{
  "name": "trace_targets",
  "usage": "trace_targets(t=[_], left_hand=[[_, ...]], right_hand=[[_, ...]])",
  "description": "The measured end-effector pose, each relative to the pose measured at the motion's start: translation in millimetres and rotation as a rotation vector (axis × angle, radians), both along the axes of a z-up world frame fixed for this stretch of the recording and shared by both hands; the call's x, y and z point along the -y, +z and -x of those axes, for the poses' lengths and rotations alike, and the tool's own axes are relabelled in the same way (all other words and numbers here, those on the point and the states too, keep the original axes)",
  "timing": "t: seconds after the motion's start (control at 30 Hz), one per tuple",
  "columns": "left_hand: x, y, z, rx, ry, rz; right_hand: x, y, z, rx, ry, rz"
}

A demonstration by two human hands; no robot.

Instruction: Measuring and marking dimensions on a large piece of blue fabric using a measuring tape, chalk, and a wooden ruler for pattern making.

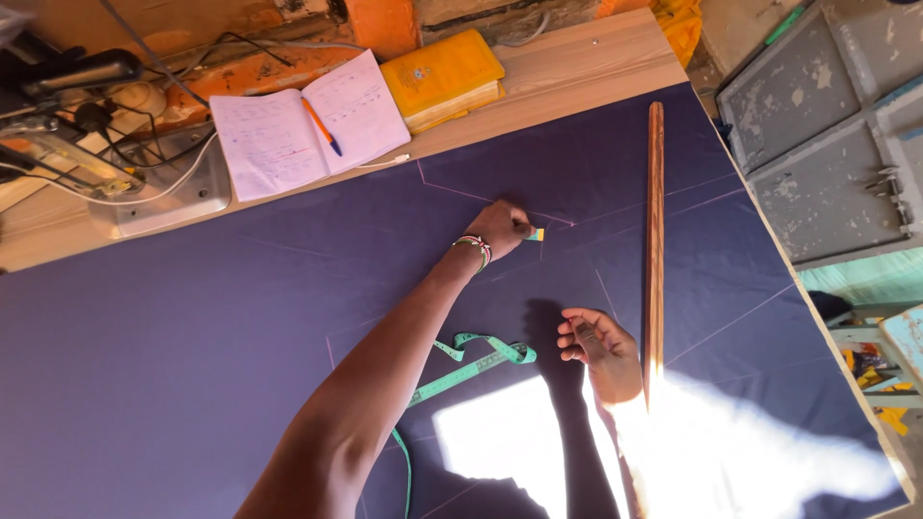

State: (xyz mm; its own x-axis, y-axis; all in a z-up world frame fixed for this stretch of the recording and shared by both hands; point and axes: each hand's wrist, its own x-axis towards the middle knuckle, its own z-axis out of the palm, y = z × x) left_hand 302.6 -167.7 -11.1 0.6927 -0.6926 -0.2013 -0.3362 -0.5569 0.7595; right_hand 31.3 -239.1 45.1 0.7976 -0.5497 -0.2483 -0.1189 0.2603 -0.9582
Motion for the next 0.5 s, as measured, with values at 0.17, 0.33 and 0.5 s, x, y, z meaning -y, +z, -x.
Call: trace_targets(t=[0.17,0.33,0.5], left_hand=[[19.8,-12.3,-13.6,-0.019,0.035,-0.087],[20.6,-2.1,-12.0,-0.053,0.063,-0.113],[25.8,8.3,-9.6,-0.098,0.102,-0.203]], right_hand=[[3.6,3.0,-13.6,-0.037,0.003,0.005],[1.1,4.9,-24.8,-0.057,-0.026,0.01],[-1.2,10.7,-37.4,-0.078,-0.032,0.031]])
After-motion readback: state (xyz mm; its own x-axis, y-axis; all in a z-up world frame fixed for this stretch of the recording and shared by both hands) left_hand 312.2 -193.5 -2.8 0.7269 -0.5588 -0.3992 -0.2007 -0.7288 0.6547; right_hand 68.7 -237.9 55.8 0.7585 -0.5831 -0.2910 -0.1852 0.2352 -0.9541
